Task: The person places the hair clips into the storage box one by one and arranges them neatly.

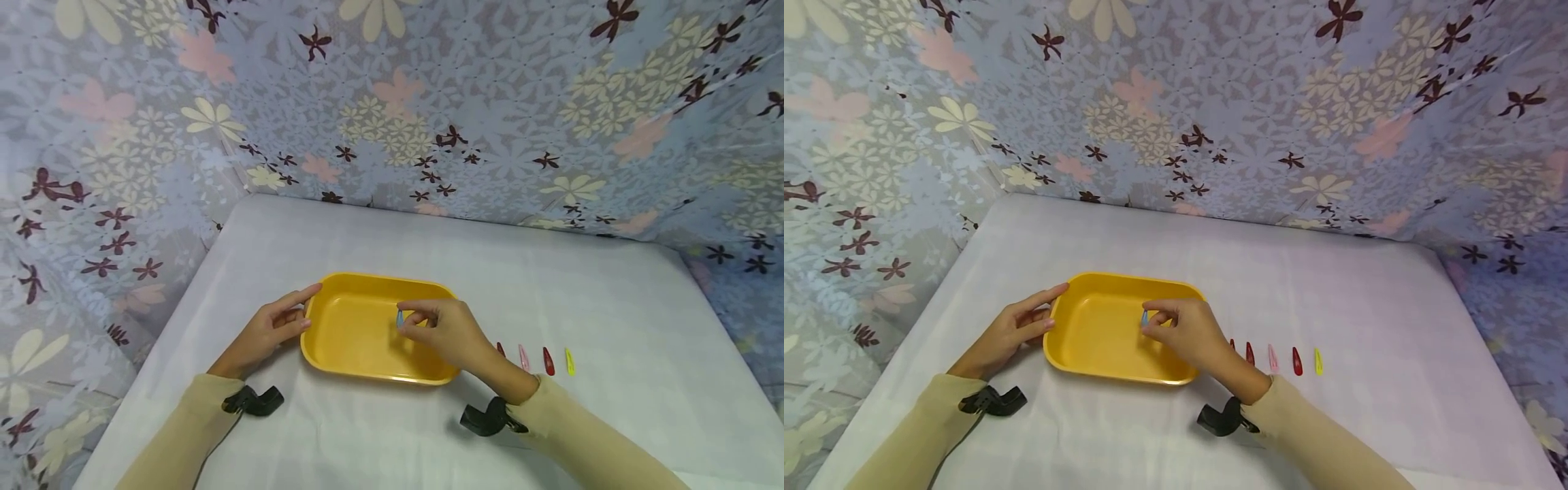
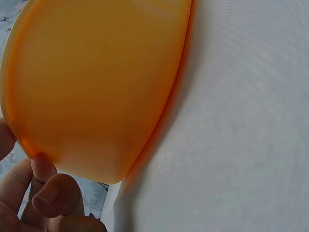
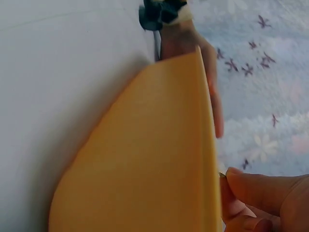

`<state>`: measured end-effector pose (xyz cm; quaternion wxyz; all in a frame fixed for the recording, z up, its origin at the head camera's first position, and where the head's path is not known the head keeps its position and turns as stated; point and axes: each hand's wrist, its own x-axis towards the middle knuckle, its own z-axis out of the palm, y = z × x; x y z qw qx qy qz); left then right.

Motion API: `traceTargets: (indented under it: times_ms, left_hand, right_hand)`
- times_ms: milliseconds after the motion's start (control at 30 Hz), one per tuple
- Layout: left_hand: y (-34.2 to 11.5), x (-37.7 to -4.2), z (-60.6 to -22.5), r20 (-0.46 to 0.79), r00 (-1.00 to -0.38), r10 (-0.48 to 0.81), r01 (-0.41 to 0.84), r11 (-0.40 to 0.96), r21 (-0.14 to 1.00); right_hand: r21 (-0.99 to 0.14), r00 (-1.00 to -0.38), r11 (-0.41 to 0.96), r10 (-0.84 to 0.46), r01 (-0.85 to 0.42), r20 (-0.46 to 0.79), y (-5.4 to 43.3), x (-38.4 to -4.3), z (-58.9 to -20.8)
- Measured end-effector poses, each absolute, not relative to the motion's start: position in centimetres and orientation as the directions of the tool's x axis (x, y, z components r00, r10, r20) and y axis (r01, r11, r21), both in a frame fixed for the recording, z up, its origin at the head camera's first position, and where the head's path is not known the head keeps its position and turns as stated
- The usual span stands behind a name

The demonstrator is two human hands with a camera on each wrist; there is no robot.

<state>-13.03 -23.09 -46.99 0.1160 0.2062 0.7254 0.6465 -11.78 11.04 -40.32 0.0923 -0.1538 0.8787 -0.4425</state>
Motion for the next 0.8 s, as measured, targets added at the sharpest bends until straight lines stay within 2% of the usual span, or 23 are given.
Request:
traceTargets:
  times_ms: [233,467,800]
  left_hand:
    - [-22.8,-13.8,-46.4,0.112,-0.882,0.458,0.171,0.09,0.981]
    - [-22.6,-14.1,-46.0,0.1,-0.886,0.453,0.156,0.088,0.984]
    - [-22.9,-13.1,-47.3,0.099,-0.886,0.453,0.139,0.057,0.989]
  right_hand:
    - [-0.797,-0.921,0.558,-0.389,-0.229,-0.008,8.9,-12.2,-40.1]
    - [-0.802,-0.92,0.567,-0.388,-0.186,-0.061,7.1,-12.7,-39.7]
    - [-0.835,-0.89,0.531,-0.438,-0.142,-0.127,4.4,-13.2,-41.6]
